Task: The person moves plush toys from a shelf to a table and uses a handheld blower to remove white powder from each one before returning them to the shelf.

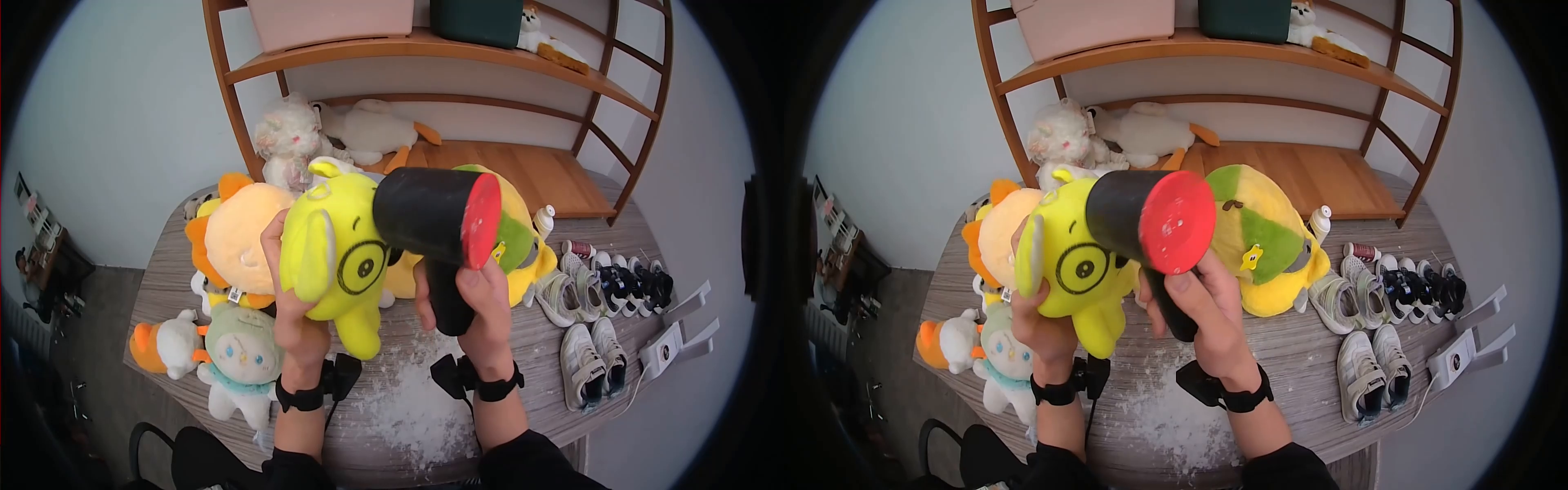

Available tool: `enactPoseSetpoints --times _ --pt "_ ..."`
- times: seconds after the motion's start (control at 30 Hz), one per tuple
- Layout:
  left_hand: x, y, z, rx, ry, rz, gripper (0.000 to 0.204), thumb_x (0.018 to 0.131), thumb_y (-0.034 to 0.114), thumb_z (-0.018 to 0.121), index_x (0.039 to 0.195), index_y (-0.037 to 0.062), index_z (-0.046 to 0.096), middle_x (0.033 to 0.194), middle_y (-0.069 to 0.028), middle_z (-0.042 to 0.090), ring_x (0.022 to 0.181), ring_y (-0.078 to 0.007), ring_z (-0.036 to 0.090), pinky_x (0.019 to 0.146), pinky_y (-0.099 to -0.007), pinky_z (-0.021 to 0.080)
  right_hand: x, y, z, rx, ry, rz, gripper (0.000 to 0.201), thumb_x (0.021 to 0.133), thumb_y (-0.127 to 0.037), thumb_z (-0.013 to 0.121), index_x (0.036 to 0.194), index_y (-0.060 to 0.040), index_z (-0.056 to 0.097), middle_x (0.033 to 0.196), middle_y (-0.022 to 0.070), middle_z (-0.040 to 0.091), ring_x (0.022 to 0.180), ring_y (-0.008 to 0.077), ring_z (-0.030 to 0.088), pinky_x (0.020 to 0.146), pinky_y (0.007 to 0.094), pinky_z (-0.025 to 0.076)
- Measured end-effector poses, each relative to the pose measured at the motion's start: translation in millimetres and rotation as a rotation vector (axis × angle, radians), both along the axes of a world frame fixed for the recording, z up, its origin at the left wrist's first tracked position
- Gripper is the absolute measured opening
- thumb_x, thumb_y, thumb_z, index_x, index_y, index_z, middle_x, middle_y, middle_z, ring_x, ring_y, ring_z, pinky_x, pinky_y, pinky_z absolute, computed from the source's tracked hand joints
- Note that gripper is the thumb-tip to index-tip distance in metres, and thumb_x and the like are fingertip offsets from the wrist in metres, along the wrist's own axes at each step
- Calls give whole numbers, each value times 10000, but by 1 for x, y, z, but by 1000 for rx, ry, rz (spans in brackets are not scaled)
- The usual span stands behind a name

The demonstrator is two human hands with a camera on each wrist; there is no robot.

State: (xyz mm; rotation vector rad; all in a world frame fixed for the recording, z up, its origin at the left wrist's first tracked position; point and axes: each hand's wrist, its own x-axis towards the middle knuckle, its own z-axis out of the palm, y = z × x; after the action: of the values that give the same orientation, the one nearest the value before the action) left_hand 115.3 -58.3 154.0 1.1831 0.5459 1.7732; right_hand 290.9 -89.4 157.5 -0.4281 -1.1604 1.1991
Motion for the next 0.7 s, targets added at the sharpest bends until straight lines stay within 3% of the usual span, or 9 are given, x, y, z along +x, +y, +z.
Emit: enactPoseSetpoints --times 0.13,0.23,0.27,0.33,0.43,0.47,0.53,0.6,0.7 --pt "-3 -5 7 9 -136 -163 789 753 295 560 1422 -35 304 1375 -190 454 1287 -277 462 1101 -377 366 -2 0 5 -63 14 -79 442 1001 -342 480 1232 33 524 870 112 592 569 124 537 524 235 417" --pt "-7 -6 9 99 80 -72 768 739 260 634 1398 -15 353 1397 -211 464 1307 -297 459 1108 -396 364 0 4 4 -92 -10 -109 583 960 -434 467 1248 72 498 790 135 561 488 158 524 455 243 412" --pt "-7 -5 9 156 143 -26 761 751 294 602 1398 -21 356 1400 -228 463 1306 -312 466 1108 -402 369 4 4 3 -81 17 -42 601 941 -418 481 1266 86 473 785 146 557 479 169 514 441 253 408" --pt "-3 -1 9 276 262 74 759 776 363 538 1399 -32 362 1406 -263 460 1303 -342 481 1106 -414 378 8 -2 4 -21 34 80 572 940 -410 507 1255 67 492 794 145 577 505 151 516 486 241 409" --pt "-3 1 7 318 332 141 722 763 356 627 1347 -7 405 1399 -246 477 1287 -335 495 1112 -424 370 5 -12 8 -10 -9 101 571 917 -399 558 1243 65 495 794 157 590 516 145 514 498 246 411" --pt "-4 4 3 317 355 204 706 735 318 717 1312 32 427 1389 -231 491 1278 -322 504 1119 -432 359 3 -13 8 -2 -23 57 569 914 -391 565 1244 66 493 791 156 590 516 145 513 495 249 413" --pt "-10 5 0 415 425 234 718 649 206 688 1301 30 444 1387 -246 478 1292 -347 479 1104 -450 353 -3 -11 9 -3 30 0 539 905 -349 589 1236 65 493 790 153 596 517 147 516 489 260 419" --pt "-12 6 0 477 471 288 731 596 140 653 1291 30 455 1384 -257 471 1291 -365 467 1093 -462 349 2 -8 5 -2 15 60 516 908 -334 586 1230 59 498 799 150 601 520 145 517 493 258 420" --pt "-14 4 2 517 533 379 726 574 115 610 1279 32 459 1376 -265 472 1267 -377 471 1084 -467 350 13 -10 5 -2 -56 67 495 905 -332 590 1206 55 517 806 146 605 521 146 516 495 263 421"
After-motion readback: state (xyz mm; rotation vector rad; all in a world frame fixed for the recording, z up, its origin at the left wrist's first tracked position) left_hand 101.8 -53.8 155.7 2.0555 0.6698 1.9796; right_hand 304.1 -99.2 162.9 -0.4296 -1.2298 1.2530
